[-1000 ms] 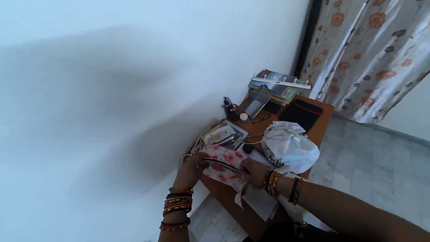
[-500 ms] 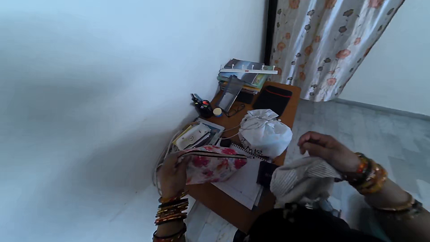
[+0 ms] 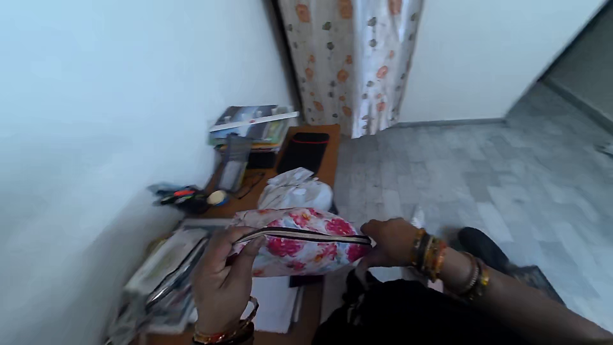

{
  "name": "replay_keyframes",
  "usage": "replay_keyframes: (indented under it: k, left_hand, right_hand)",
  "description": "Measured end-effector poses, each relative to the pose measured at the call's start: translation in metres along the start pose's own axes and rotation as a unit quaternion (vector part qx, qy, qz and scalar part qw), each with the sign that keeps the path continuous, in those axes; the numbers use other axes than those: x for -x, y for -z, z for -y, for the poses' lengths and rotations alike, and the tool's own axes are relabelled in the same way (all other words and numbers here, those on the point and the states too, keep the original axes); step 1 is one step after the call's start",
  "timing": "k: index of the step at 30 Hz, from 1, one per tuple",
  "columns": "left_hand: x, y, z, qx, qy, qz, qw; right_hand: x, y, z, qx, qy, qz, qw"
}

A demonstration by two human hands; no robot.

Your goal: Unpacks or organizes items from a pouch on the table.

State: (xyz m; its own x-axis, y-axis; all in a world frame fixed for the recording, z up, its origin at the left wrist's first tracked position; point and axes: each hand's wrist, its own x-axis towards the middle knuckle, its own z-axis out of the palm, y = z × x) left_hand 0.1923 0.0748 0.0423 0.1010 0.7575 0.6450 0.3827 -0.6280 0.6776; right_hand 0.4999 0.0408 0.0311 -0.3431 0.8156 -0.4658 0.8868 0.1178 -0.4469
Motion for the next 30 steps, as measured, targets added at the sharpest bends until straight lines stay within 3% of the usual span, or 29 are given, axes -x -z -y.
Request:
replay_keyframes:
  k: [4, 7, 9, 12, 15, 19, 23, 26, 30]
  left_hand:
    - [-0.006, -0.096, -0.015, 0.07, -0.024, 0.125, 0.989]
    - [-0.006, -0.171, -0.021, 0.124, 0.021, 0.214, 0.969]
    - [-0.004, -0.226, -0.017, 0.068, 0.061, 0.28, 0.956]
    - [0.007, -0.304, -0.008, -0.033, 0.106, 0.413, 0.904]
    - [0.029, -0.359, -0.023, -0.065, 0.14, 0.539, 0.828]
    - [0.061, -0.387, -0.044, -0.002, 0.115, 0.69, 0.714]
    - [0.086, -0.39, -0.037, 0.002, 0.179, 0.744, 0.644]
    - [0.093, -0.389, -0.03, -0.032, 0.234, 0.746, 0.622]
    - [0.095, -0.386, -0.025, -0.039, 0.254, 0.725, 0.639]
  right_hand:
    - [0.047, -0.02, -0.071, -0.024, -0.021, -0.001, 0.999]
    - [0.09, -0.051, -0.127, -0.08, -0.042, -0.045, 0.995]
    - [0.115, -0.069, -0.155, -0.111, -0.071, -0.065, 0.989]
    - [0.138, -0.102, -0.191, -0.164, -0.123, -0.108, 0.973]
    - [0.148, -0.129, -0.233, -0.229, -0.217, -0.094, 0.944]
    - [0.179, -0.184, -0.299, -0.34, -0.356, -0.091, 0.865]
    - [0.228, -0.226, -0.35, -0.446, -0.467, -0.148, 0.749]
    - [0.248, -0.248, -0.386, -0.48, -0.522, -0.182, 0.681]
    - [0.254, -0.252, -0.43, -0.491, -0.567, -0.209, 0.628]
